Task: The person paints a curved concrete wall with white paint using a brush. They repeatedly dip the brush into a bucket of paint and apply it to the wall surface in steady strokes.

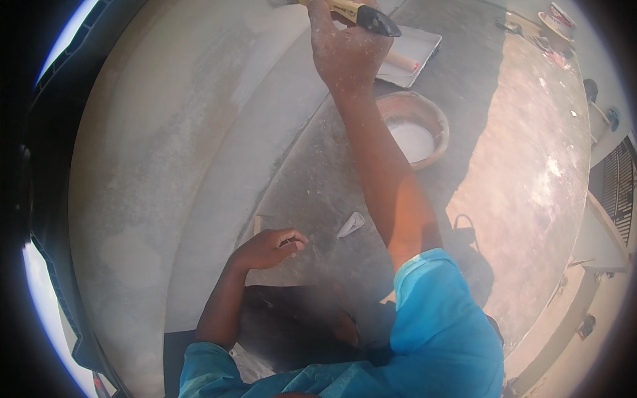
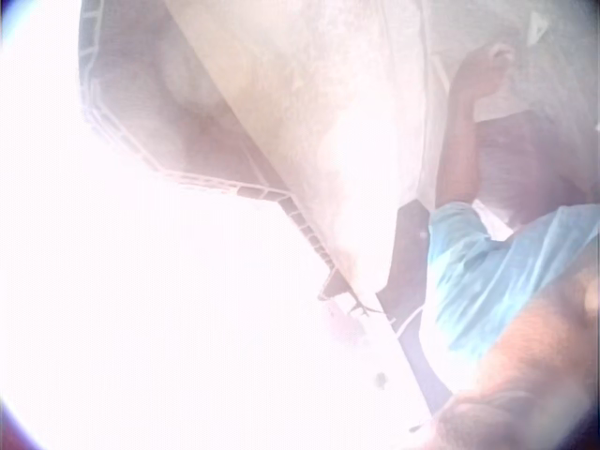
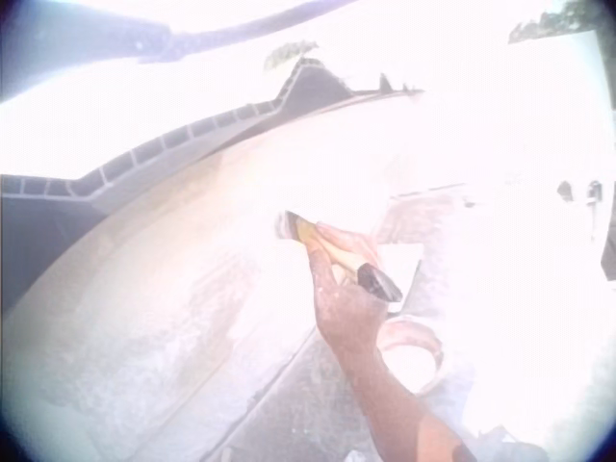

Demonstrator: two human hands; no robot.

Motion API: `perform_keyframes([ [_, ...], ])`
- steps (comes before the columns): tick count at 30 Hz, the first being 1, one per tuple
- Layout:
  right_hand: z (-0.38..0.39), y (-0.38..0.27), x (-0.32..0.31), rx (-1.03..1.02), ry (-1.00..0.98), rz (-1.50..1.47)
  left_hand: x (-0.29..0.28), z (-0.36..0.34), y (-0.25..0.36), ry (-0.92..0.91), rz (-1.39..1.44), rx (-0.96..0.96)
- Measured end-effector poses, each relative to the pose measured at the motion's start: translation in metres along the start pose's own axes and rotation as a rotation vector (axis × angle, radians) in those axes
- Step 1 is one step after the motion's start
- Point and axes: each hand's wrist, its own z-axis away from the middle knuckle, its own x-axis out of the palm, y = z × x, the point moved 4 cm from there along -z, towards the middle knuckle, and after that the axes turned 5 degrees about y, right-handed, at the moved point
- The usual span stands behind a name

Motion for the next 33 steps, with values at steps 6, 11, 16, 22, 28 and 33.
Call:
perform_keyframes([
  [6, 0.089, -0.124, 0.035, -0.041, -0.22, -0.237, 0.0, -0.01, -0.014, 0.073, -0.07, 0.191],
  [11, 0.08, -0.145, 0.033, 0.184, -0.321, -0.49, -0.001, -0.012, -0.004, 0.044, -0.025, 0.114],
  [16, -0.017, 0.009, 0.001, 0.417, 0.104, -0.116, 0.002, -0.01, -0.006, 0.005, -0.027, 0.094],
  [22, 0.036, -0.083, 0.044, -0.071, -0.03, -0.241, 0.0, -0.01, -0.01, 0.015, -0.035, 0.09],
  [28, 0.059, -0.142, 0.057, 0.089, -0.19, -0.476, 0.02, -0.036, -0.102, 0.155, 0.496, 0.17],
  [33, -0.012, -0.022, 0.043, 0.082, -0.059, -0.129, 0.0, -0.01, -0.008, 0.012, -0.052, 0.084],
])
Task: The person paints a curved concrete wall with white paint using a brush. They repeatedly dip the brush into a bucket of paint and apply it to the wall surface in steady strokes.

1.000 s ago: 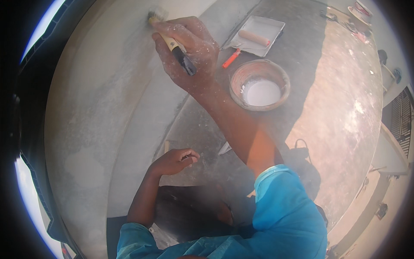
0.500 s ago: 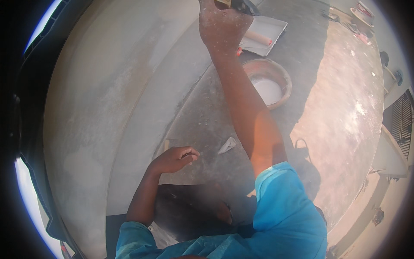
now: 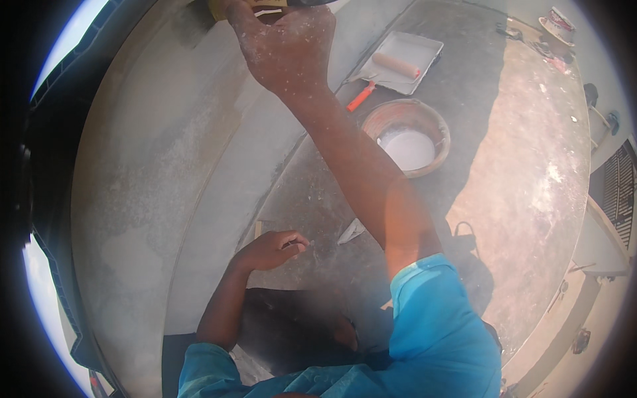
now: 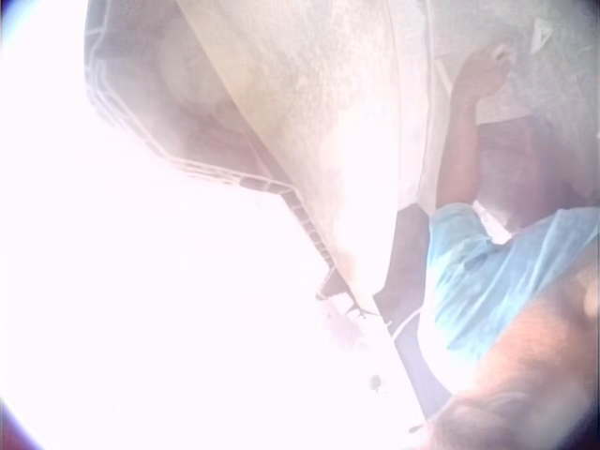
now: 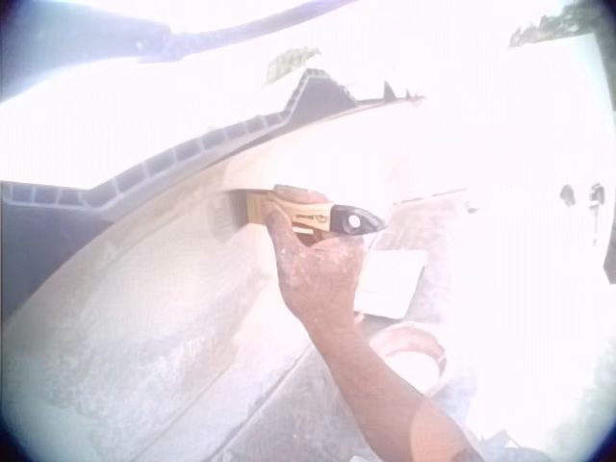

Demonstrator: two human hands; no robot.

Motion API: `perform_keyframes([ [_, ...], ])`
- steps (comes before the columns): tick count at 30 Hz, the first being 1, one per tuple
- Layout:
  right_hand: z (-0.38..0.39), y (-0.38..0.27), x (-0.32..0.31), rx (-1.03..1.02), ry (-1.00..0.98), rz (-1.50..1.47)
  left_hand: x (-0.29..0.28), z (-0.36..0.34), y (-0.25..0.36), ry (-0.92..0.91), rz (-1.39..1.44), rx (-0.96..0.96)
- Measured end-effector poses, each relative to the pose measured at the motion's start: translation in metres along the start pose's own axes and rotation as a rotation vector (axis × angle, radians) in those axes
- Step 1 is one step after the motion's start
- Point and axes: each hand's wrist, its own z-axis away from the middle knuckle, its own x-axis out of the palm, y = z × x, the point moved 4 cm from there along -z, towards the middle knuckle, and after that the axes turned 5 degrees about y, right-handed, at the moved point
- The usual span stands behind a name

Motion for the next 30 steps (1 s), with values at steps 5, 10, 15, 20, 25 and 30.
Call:
perform_keyframes([
  [5, -0.034, 0.009, -0.018, -0.205, 0.08, 0.04, -0.002, 0.01, 0.0, 0.006, 0.016, -0.05],
  [10, 0.067, -0.074, 0.011, -0.191, -0.125, -0.064, -0.002, 0.006, 0.002, 0.016, -0.004, -0.037],
  [15, 0.137, -0.122, 0.011, 0.103, -0.357, -0.367, 0.0, -0.003, -0.01, 0.175, 0.03, 0.168],
  [20, 0.08, -0.004, -0.032, 0.325, 0.093, -0.194, 0.0, -0.008, 0.011, -0.007, 0.007, -0.039],
  [25, 0.048, 0.009, -0.081, 0.501, 0.229, -0.319, 0.002, -0.001, 0.007, -0.006, 0.05, -0.044],
  [30, 0.097, -0.049, -0.055, 0.836, -0.007, -0.532, 0.002, -0.004, 0.006, -0.017, 0.078, 0.001],
])
